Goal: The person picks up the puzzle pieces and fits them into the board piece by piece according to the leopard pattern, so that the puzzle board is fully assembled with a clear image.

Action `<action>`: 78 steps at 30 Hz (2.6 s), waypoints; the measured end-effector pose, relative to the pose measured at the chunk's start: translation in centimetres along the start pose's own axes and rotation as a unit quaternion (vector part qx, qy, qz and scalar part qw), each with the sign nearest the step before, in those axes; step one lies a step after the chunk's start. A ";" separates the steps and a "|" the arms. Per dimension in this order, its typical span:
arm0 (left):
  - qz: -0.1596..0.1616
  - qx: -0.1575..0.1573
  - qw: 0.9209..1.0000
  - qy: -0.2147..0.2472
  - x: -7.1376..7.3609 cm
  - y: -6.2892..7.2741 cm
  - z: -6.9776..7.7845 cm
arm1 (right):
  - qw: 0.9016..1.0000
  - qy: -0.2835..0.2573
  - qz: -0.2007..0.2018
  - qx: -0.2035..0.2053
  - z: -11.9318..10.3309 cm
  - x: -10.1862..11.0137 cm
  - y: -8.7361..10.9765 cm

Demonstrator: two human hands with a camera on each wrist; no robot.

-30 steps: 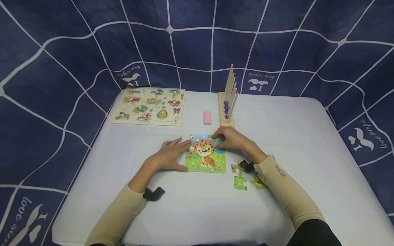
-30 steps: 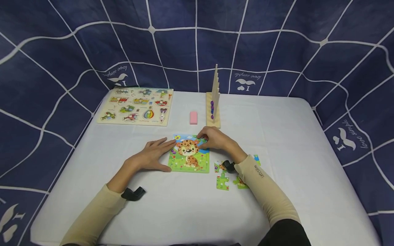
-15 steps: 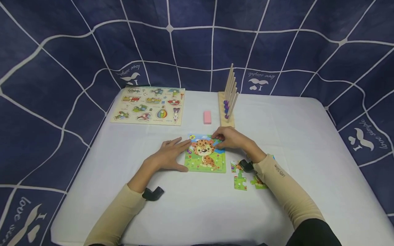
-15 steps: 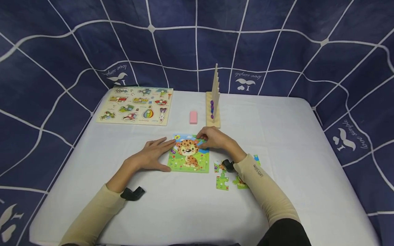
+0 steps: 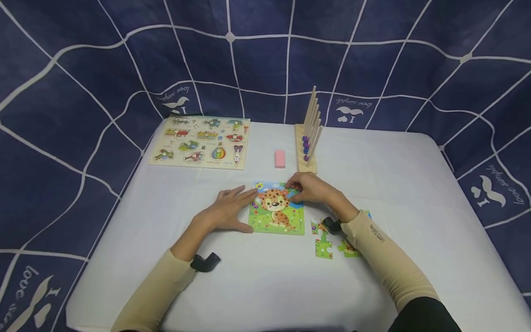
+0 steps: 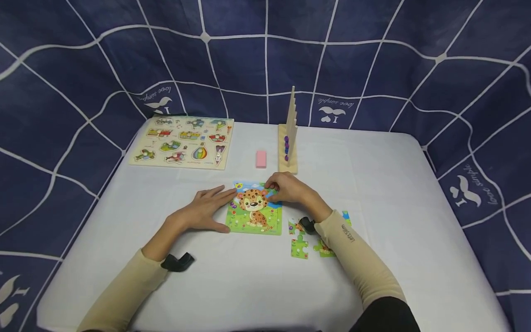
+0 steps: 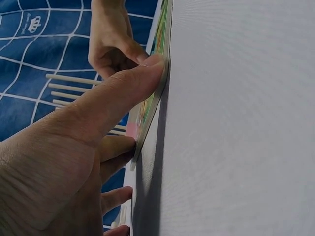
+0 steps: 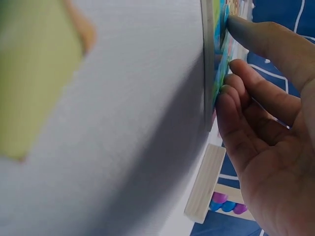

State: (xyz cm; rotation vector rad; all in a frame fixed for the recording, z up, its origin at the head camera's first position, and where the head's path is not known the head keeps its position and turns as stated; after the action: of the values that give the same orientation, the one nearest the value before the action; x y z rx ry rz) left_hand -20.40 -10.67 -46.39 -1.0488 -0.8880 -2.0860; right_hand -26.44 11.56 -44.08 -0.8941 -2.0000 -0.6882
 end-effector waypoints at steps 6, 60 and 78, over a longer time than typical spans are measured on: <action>0.005 -0.002 1.000 -0.002 0.1 -0.2 0.0 | 1.000 -0.016 0.005 0.003 0.1 0.4 0.3; 0.000 0.000 1.000 -0.008 0.0 0.0 0.3 | 0.998 -0.039 -0.029 -0.047 2.2 -1.4 11.5; 0.020 -0.012 1.000 0.005 -0.3 -0.4 0.0 | 0.998 -0.027 -0.019 -0.050 2.5 -1.3 11.7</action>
State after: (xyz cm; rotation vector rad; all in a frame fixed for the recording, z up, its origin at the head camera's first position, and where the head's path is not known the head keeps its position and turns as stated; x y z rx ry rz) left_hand -20.52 -10.33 -46.75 -1.0602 -0.8320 -2.0723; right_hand -17.82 19.96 -44.78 -0.9440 -2.0503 -0.8002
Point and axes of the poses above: each hand's wrist, its own y-axis away from the middle knuckle, its own x-axis out of the back of the hand, z = x × y, the point moved 6 cm from there along -y, towards the middle knuckle, and after that the axes turned 3 degrees about y, right-handed, at the moved point
